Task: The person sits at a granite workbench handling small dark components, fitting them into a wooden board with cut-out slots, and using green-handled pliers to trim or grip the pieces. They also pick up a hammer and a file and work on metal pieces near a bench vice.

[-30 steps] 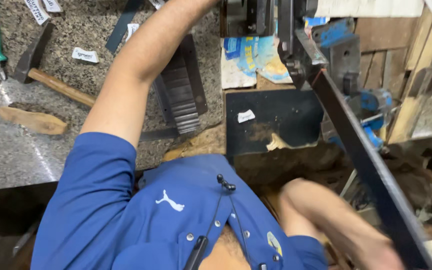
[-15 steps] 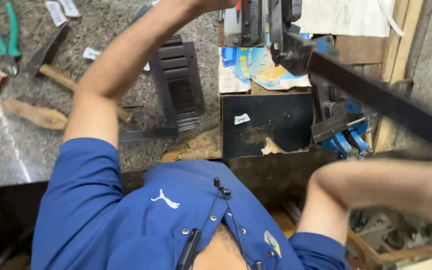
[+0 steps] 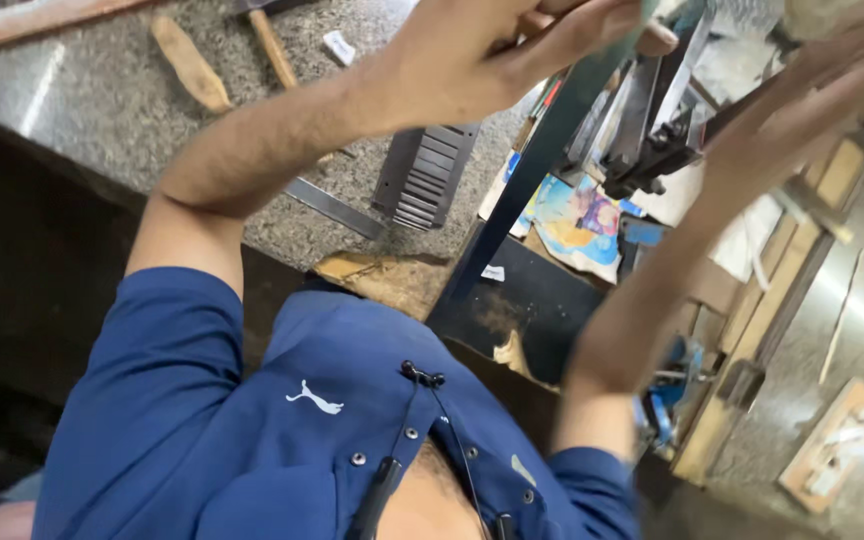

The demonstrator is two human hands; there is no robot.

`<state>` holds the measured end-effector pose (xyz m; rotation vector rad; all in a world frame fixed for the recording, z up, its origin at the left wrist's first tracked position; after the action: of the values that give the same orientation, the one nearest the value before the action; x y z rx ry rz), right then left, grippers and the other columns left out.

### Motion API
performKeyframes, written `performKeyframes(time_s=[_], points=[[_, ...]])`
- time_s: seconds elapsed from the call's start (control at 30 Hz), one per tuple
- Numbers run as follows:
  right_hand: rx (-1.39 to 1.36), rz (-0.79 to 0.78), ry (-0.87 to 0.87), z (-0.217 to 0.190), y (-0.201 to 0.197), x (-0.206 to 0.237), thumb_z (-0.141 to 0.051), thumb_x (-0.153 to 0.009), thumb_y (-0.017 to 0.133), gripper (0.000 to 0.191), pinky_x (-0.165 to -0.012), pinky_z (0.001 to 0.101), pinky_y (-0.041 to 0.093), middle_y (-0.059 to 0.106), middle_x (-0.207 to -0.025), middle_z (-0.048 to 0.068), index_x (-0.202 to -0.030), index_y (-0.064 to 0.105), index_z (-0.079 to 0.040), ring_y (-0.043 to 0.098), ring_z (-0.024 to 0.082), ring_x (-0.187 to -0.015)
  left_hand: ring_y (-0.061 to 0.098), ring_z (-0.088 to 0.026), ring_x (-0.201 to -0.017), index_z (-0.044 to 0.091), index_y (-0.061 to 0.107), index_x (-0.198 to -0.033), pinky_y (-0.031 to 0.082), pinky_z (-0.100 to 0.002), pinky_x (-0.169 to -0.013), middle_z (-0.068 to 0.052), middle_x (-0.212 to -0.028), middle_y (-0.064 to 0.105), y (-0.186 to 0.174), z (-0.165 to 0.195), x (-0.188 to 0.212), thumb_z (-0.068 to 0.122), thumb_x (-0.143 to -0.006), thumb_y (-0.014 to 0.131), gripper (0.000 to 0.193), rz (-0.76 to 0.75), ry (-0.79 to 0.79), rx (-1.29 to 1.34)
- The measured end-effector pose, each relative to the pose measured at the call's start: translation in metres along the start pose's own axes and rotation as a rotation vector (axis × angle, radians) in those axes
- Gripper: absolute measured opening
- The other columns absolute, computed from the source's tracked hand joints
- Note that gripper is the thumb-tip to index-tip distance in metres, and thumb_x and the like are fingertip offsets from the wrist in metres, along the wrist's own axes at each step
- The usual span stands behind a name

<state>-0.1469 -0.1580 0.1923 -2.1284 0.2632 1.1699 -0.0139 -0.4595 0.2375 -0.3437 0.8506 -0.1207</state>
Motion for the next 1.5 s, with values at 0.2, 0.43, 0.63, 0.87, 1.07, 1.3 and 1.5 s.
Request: performKeyframes(time_s=[0.2,0.43,0.63,0.87,1.07,1.3,1.5], points=[[-0.480,-0.193,0.299,-0.167,0.007,0.186,-0.004,-0.100,0.085,0.060,-0.093,0.0323,0.058,0.066,-0.128,0.015,-0.147,0.048,-0.004,0.069,0.023,-0.104,0.069,-0.019,-0.101,0.017,0.057,-0.149,0.054,-0.033,-0.082,-0.006,-0.131,0.074,0.026,-0.002,0.064,0.032,-0.123,0.039,0.035,0.184,-0.202,0.196],[-0.185,-0.132,0.109,-0.178,-0.024,0.206,-0.001,-0.098,0.083,0.035,-0.083,0.0382,0.059,0.069,-0.109,0.017,-0.129,0.067,0.000,0.071,0.030,-0.093,0.075,-0.026,-0.125,0.026,0.009,-0.166,0.062,-0.041,-0.104,-0.017,-0.146,0.065,0.050,-0.009,0.145,0.033,-0.126,0.045,0.055,0.273,-0.282,0.460],[-0.294,-0.363,0.082,-0.173,-0.017,0.260,-0.006,-0.101,0.076,0.032,-0.084,0.0391,0.057,0.068,-0.107,0.015,-0.131,0.065,0.000,0.068,0.028,-0.094,0.077,-0.024,-0.121,0.022,0.018,-0.166,0.066,-0.038,-0.103,-0.019,-0.137,0.072,0.063,-0.020,0.219,0.019,-0.124,0.060,0.059,0.378,-0.370,0.547],[-0.774,-1.025,0.651,-0.159,0.017,0.307,-0.012,-0.111,0.057,0.021,-0.064,0.0239,0.056,0.074,-0.080,0.008,-0.113,0.069,0.005,0.070,0.012,-0.069,0.080,-0.016,-0.089,0.013,0.031,-0.164,0.068,-0.032,-0.080,-0.012,-0.104,0.081,0.077,-0.027,0.300,0.006,-0.105,0.083,0.078,0.744,-0.715,0.168],[-0.890,-1.288,0.827,-0.153,0.055,0.334,-0.017,-0.110,0.054,0.025,-0.058,0.0246,0.056,0.074,-0.079,0.007,-0.114,0.068,0.003,0.069,0.010,-0.063,0.080,-0.010,-0.083,0.013,0.042,-0.156,0.068,-0.027,-0.070,-0.005,-0.098,0.078,0.070,-0.021,0.333,0.005,-0.105,0.079,0.063,0.792,-0.730,-0.089],[-0.517,-0.855,0.550,-0.129,0.043,0.326,-0.012,-0.110,0.061,0.020,-0.068,0.0236,0.058,0.076,-0.089,0.005,-0.116,0.073,0.003,0.071,0.009,-0.076,0.076,-0.008,-0.078,0.011,0.068,-0.135,0.067,-0.025,-0.066,-0.004,-0.091,0.073,0.041,-0.017,0.374,0.005,-0.103,0.075,0.033,0.819,-0.796,-0.181],[-0.410,-0.911,0.142,-0.169,0.091,0.335,-0.011,-0.106,0.066,0.014,-0.073,0.0319,0.059,0.077,-0.100,0.013,-0.115,0.073,-0.002,0.076,0.021,-0.080,0.073,-0.007,-0.080,0.008,0.067,-0.136,0.069,-0.027,-0.066,-0.005,-0.096,0.069,0.020,-0.012,0.418,0.002,-0.104,0.076,0.034,0.866,-0.830,-0.134]])
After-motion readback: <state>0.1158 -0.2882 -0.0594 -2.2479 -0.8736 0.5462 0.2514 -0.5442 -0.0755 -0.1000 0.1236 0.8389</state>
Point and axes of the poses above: each hand's wrist, its own x-axis away from the middle knuckle, its own y-axis out of the palm, z = x × y, the point moved 3 cm from there along -x, towards the middle knuckle
